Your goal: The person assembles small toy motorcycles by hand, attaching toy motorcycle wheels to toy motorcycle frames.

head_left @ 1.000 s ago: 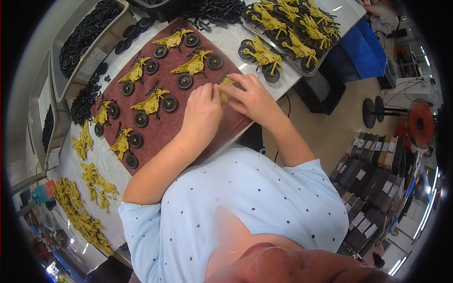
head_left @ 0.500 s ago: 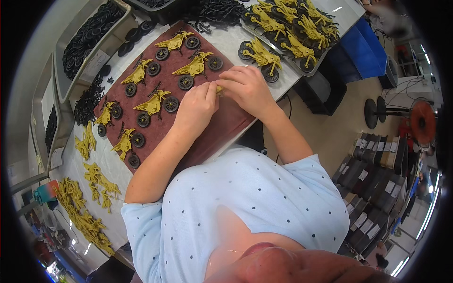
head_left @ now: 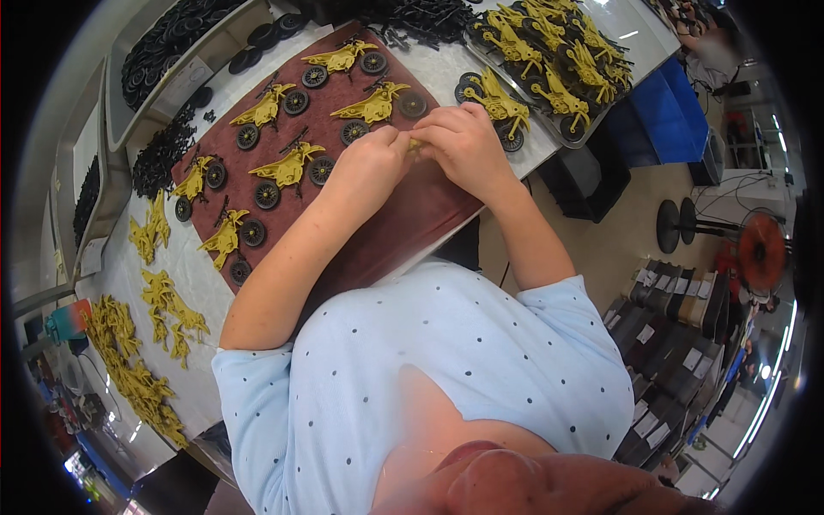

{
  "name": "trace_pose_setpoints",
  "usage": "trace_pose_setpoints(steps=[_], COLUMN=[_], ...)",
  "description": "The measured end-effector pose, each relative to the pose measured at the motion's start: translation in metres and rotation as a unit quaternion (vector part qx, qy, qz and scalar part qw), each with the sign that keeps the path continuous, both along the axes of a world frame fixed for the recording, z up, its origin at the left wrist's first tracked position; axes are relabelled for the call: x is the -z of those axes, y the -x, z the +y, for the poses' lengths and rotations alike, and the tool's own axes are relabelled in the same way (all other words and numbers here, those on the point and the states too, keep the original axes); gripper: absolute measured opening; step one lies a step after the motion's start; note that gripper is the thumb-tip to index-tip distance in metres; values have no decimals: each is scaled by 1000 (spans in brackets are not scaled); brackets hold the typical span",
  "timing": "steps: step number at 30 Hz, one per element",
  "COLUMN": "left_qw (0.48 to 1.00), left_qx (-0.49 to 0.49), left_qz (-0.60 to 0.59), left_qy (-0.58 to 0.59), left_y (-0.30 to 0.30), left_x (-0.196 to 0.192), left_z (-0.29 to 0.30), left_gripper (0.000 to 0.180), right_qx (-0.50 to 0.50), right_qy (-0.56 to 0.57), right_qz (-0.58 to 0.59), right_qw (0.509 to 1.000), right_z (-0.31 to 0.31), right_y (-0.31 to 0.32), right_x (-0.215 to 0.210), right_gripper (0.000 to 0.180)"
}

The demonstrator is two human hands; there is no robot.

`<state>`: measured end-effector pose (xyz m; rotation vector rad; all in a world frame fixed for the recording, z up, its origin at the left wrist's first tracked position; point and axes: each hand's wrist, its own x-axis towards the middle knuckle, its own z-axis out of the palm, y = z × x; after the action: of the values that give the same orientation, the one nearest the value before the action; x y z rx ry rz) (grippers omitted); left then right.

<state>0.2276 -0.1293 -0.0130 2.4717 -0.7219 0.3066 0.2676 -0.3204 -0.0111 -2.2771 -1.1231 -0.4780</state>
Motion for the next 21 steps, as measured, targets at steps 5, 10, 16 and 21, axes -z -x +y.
trace_pose_setpoints(steps=[5, 10, 16, 21], left_qw=[1000, 998, 997, 999], left_qx=[6, 22, 60, 33], left_qz=[13, 29, 18, 11], left_qy=[-27, -43, -46, -18], left_y=[-6, -12, -14, -3], left_x=[-4, -5, -8, -8], left_z=[2, 6, 11, 11], left_gripper=[22, 19, 17, 23], right_qx=[1, 7, 10, 11], right_qy=[19, 35, 70, -15], right_qz=[8, 12, 20, 40], right_qw=[1000, 999, 997, 999], right_z=[0, 1, 0, -4], right_y=[-3, -5, -3, 4], right_x=[-3, -3, -7, -3], right_gripper=[19, 17, 18, 40])
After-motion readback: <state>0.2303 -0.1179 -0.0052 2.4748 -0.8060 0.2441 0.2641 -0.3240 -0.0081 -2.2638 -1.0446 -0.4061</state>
